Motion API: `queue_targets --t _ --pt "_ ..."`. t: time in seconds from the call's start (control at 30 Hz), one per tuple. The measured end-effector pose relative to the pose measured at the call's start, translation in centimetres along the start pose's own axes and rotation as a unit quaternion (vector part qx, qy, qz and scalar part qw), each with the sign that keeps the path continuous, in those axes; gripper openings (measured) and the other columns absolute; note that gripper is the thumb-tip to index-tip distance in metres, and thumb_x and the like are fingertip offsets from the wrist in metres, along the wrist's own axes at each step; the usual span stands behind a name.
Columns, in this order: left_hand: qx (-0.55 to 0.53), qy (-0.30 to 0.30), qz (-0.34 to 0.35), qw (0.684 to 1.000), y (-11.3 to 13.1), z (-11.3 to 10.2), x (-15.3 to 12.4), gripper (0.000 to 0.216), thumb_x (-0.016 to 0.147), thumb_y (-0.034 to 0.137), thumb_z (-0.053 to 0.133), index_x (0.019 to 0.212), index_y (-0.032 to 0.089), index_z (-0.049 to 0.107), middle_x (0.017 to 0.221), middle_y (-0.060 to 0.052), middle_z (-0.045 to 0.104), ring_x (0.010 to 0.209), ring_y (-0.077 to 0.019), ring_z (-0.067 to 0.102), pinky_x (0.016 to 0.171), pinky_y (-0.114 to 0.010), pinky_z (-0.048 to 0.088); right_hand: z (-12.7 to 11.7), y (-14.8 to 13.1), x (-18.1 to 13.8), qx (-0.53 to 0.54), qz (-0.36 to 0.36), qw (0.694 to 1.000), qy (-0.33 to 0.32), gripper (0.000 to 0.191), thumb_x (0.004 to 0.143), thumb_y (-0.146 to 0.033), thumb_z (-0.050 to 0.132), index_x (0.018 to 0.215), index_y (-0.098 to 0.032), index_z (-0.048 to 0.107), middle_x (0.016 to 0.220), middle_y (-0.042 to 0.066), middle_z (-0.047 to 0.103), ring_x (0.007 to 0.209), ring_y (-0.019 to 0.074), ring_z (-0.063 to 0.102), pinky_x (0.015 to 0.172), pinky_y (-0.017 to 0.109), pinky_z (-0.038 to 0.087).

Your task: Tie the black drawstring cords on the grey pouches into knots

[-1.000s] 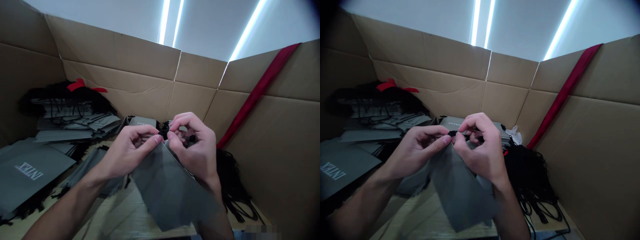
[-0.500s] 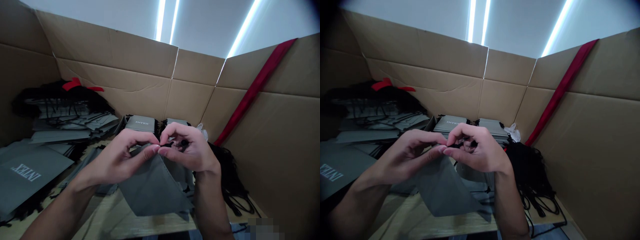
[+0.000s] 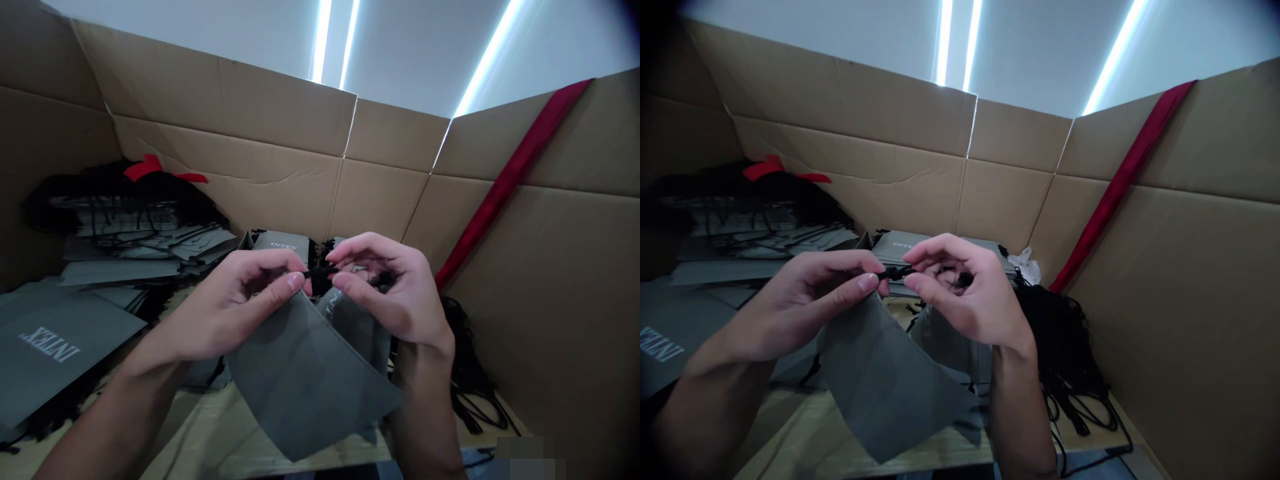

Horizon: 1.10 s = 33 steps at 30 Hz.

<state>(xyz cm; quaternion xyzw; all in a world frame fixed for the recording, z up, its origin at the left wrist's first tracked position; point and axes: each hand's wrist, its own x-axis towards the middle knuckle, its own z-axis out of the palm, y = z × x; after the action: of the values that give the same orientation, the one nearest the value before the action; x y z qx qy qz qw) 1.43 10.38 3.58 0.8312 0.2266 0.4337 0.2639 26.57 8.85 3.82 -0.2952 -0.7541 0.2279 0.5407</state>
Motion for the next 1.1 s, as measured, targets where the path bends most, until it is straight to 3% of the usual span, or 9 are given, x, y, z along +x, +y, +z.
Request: queue_targets --t 0.2,0.33,0.5,0.8,1.1 --pt "0.005 0.005 0.012 1.000 -0.5 0.7 -0.2 0.015 0.113 0.030 0.067 0.108 0.022 0.078 0.088 0.001 0.074 0.073 -0.0103 0.061 0.061 -0.015 0.048 0.6 -0.2 0.3 -0.032 0.006 0.999 0.016 0.005 0.097 -0.025 0.085 0.098 -0.021 0.085 0.087 0.000 0.079 0.063 0.0096 0.061 0.054 0.020 0.049" --pt "0.009 0.081 0.047 0.996 -0.7 2.3 0.0 0.019 0.106 0.027 0.080 0.123 0.021 0.073 0.091 0.001 0.077 0.073 -0.0100 0.067 0.066 -0.017 0.054 1.3 -0.4 0.2 -0.057 0.012 0.998 0.017 0.004 0.099 -0.024 0.081 0.098 -0.021 0.083 0.088 0.000 0.077 0.062 0.0090 0.056 0.053 0.020 0.046" --pt "0.058 0.177 0.100 0.977 -0.7 3.6 -0.2 0.013 0.102 0.016 0.082 0.113 0.020 0.076 0.097 0.001 0.080 0.080 -0.0088 0.075 0.074 -0.016 0.059 1.7 -0.9 0.2 -0.083 0.012 0.996 0.023 0.004 0.099 -0.022 0.079 0.096 -0.020 0.082 0.081 -0.002 0.073 0.061 0.0092 0.055 0.053 0.021 0.045" --pt "0.049 0.198 0.116 0.972 -1.2 3.5 -0.6 0.017 0.092 0.010 0.085 0.105 0.019 0.077 0.089 0.002 0.079 0.072 -0.0093 0.071 0.067 -0.019 0.057 1.2 -0.8 0.4 -0.002 0.059 0.998 -0.032 0.013 0.102 -0.030 0.080 0.096 -0.019 0.080 0.090 0.002 0.078 0.073 0.0118 0.065 0.062 0.022 0.051" --pt "0.009 0.210 0.093 0.973 -0.6 3.3 -0.3 0.015 0.085 0.008 0.085 0.093 0.019 0.080 0.081 0.003 0.078 0.066 -0.0082 0.070 0.061 -0.014 0.055 1.3 -0.4 0.9 0.141 0.108 0.982 -0.066 0.016 0.092 -0.018 0.094 0.093 -0.018 0.078 0.080 -0.003 0.073 0.072 0.0087 0.067 0.066 0.016 0.054"
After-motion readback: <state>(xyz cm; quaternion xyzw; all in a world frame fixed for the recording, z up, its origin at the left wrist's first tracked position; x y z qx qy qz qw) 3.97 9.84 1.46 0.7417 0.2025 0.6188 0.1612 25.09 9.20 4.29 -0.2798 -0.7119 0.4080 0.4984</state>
